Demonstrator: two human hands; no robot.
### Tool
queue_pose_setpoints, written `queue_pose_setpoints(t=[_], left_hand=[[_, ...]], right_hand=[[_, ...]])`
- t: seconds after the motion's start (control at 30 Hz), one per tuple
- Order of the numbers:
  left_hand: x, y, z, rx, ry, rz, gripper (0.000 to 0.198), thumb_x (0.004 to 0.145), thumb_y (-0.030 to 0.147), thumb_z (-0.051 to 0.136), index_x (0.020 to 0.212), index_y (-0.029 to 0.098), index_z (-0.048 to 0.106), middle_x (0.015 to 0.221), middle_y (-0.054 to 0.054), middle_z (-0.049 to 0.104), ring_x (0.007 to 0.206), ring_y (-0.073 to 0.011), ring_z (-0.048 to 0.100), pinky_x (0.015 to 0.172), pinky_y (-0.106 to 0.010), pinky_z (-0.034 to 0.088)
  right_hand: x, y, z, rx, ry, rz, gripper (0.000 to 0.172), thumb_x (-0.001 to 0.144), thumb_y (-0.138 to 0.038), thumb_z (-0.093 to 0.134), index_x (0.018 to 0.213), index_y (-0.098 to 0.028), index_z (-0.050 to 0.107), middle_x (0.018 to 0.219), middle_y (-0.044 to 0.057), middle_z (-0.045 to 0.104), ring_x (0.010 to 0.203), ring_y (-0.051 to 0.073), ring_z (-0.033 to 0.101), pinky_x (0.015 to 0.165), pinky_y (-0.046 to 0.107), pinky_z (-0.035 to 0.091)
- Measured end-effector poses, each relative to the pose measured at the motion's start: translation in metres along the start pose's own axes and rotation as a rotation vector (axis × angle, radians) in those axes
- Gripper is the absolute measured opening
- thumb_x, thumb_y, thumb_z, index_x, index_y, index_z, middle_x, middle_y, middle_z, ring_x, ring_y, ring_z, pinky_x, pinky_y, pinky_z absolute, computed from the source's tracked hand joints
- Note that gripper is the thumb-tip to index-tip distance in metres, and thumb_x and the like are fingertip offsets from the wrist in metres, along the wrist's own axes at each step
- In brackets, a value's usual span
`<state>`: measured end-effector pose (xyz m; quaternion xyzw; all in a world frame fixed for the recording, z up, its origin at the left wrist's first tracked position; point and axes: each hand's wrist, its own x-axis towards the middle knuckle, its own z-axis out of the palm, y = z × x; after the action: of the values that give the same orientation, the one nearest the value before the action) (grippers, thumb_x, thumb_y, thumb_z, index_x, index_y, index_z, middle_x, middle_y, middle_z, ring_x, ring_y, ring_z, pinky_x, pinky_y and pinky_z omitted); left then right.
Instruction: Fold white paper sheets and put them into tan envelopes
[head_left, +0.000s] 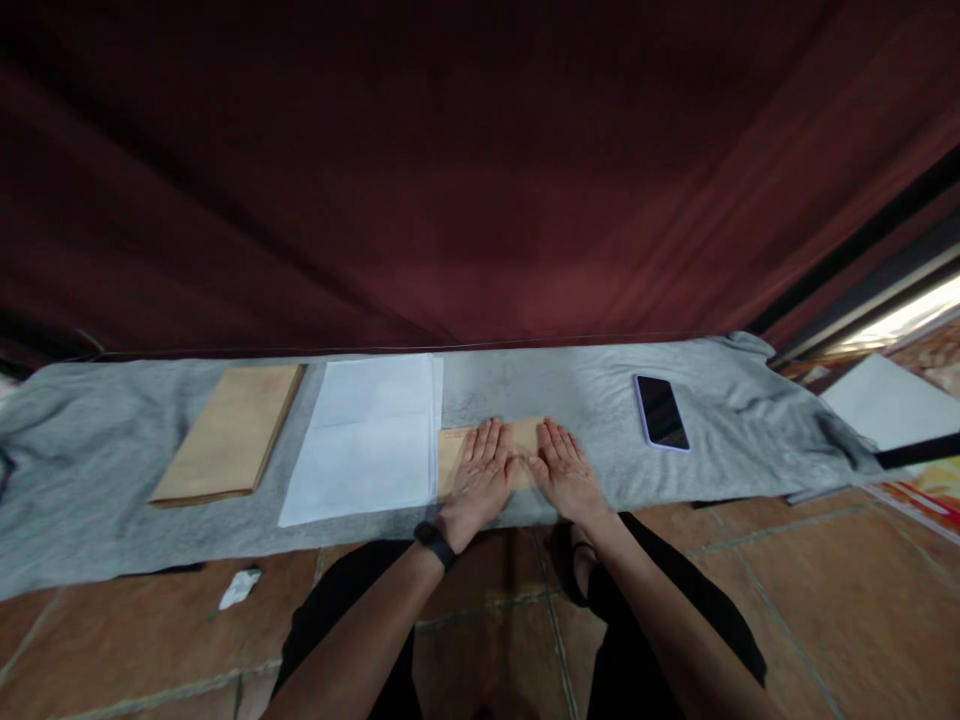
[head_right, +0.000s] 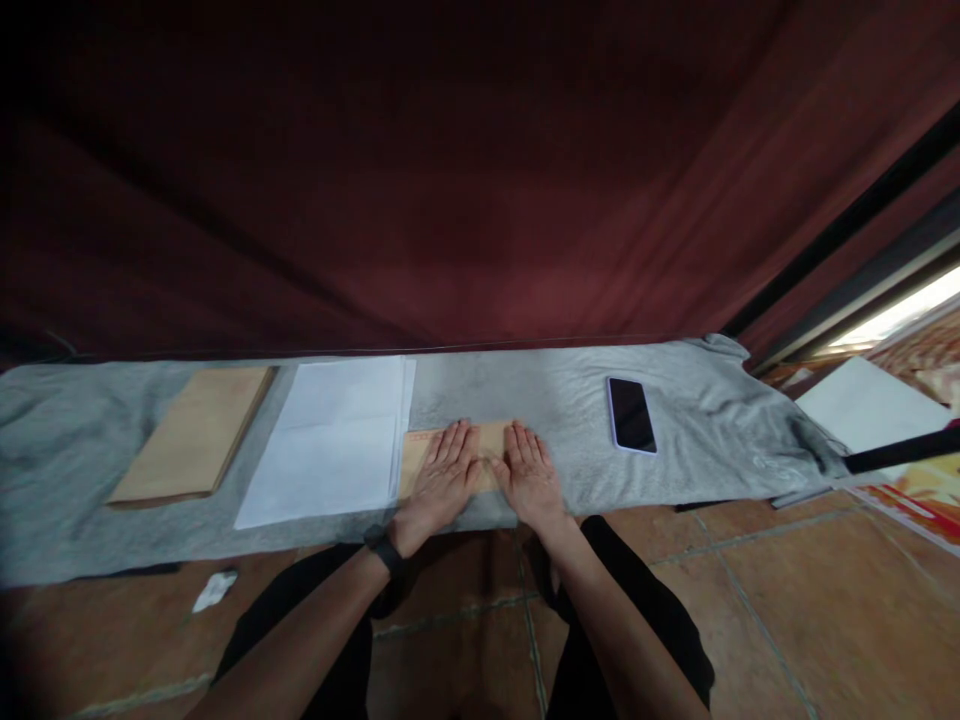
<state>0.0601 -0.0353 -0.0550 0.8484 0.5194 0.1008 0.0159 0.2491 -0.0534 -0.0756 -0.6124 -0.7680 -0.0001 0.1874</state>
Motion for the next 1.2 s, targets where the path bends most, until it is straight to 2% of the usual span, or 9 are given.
queue_pose_setpoints(t=[0.23, 0.4, 0.53, 0.77, 0.9, 0.97, 1.07, 1.13, 1.2], left_hand=[[-0.009, -0.004, 0.000, 0.051, 0.014, -0.145, 0.069, 0.099, 0.047, 0.042, 0.155, 0.008, 0.031, 0.162, -0.021, 0.029, 0.152, -0.0329, 0.022, 0.124, -0.056, 0.015], [-0.014, -0.002, -0.004, 0.059, 0.037, -0.174, 0.069, 0.098, 0.050, 0.044, 0.154, 0.009, 0.034, 0.161, -0.021, 0.031, 0.152, -0.0342, 0.023, 0.123, -0.060, 0.014], [-0.014, -0.002, -0.005, 0.087, 0.059, -0.156, 0.068, 0.098, 0.049, 0.045, 0.152, 0.009, 0.038, 0.160, -0.021, 0.034, 0.151, -0.0353, 0.025, 0.123, -0.061, 0.014], [-0.012, -0.003, -0.007, 0.044, 0.083, -0.103, 0.064, 0.098, 0.048, 0.046, 0.149, 0.009, 0.043, 0.156, -0.021, 0.041, 0.147, -0.0362, 0.033, 0.121, -0.057, 0.025], [-0.005, -0.011, -0.018, -0.081, 0.174, -0.091, 0.060, 0.101, 0.045, 0.040, 0.152, 0.014, 0.040, 0.159, -0.016, 0.038, 0.149, -0.0337, 0.031, 0.121, -0.057, 0.025], [0.001, -0.018, -0.027, -0.178, 0.255, -0.098, 0.058, 0.103, 0.042, 0.036, 0.156, 0.017, 0.033, 0.163, -0.015, 0.030, 0.152, -0.0308, 0.026, 0.122, -0.056, 0.024], [0.009, -0.030, -0.037, -0.335, 0.362, -0.140, 0.057, 0.104, 0.040, 0.034, 0.157, 0.020, 0.028, 0.166, -0.013, 0.022, 0.153, -0.0280, 0.021, 0.123, -0.055, 0.024], [0.013, -0.036, -0.038, -0.432, 0.382, -0.184, 0.057, 0.103, 0.042, 0.035, 0.156, 0.019, 0.032, 0.166, -0.013, 0.023, 0.153, -0.0270, 0.023, 0.123, -0.052, 0.026], [0.015, -0.040, -0.036, -0.511, 0.353, -0.224, 0.056, 0.103, 0.043, 0.034, 0.154, 0.019, 0.035, 0.165, -0.014, 0.024, 0.152, -0.0258, 0.025, 0.123, -0.048, 0.028]], right_hand=[[-0.005, 0.011, -0.003, -0.033, 0.036, 0.059, 0.063, 0.103, -0.044, 0.037, 0.153, -0.005, 0.035, 0.157, 0.023, 0.038, 0.145, 0.034, 0.036, 0.116, 0.052, 0.030], [-0.001, 0.018, -0.013, 0.036, 0.052, 0.144, 0.046, 0.100, -0.033, 0.044, 0.140, -0.013, 0.055, 0.144, 0.018, 0.055, 0.129, 0.032, 0.051, 0.108, 0.048, 0.038], [0.012, 0.024, -0.021, 0.211, 0.025, 0.345, 0.033, 0.095, -0.026, 0.048, 0.120, -0.018, 0.067, 0.112, 0.014, 0.069, 0.099, 0.025, 0.064, 0.087, 0.036, 0.048], [0.037, 0.028, -0.027, 0.727, -0.104, 0.602, 0.006, 0.075, -0.025, 0.065, 0.072, -0.021, 0.069, 0.069, 0.001, 0.068, 0.073, 0.019, 0.063, 0.067, 0.028, 0.045], [0.035, 0.033, -0.038, 0.889, -0.121, 0.643, 0.014, 0.073, -0.033, 0.066, 0.066, -0.021, 0.065, 0.062, 0.000, 0.068, 0.062, 0.017, 0.064, 0.058, 0.026, 0.047], [0.030, 0.040, -0.047, 1.113, -0.045, 0.739, 0.018, 0.071, -0.038, 0.070, 0.072, -0.020, 0.066, 0.065, 0.001, 0.071, 0.060, 0.018, 0.066, 0.055, 0.026, 0.050], [0.023, 0.057, -0.058, 1.482, 0.215, 0.883, 0.025, 0.066, -0.037, 0.079, 0.079, -0.022, 0.063, 0.071, 0.002, 0.073, 0.062, 0.018, 0.070, 0.056, 0.026, 0.056], [0.020, 0.067, -0.060, 1.574, 0.342, 0.905, 0.025, 0.067, -0.032, 0.079, 0.081, -0.024, 0.060, 0.075, 0.002, 0.074, 0.066, 0.018, 0.072, 0.061, 0.027, 0.059], [0.018, 0.072, -0.057, 1.592, 0.386, 0.911, 0.022, 0.069, -0.026, 0.075, 0.083, -0.024, 0.059, 0.078, 0.002, 0.074, 0.070, 0.018, 0.073, 0.068, 0.030, 0.062]])
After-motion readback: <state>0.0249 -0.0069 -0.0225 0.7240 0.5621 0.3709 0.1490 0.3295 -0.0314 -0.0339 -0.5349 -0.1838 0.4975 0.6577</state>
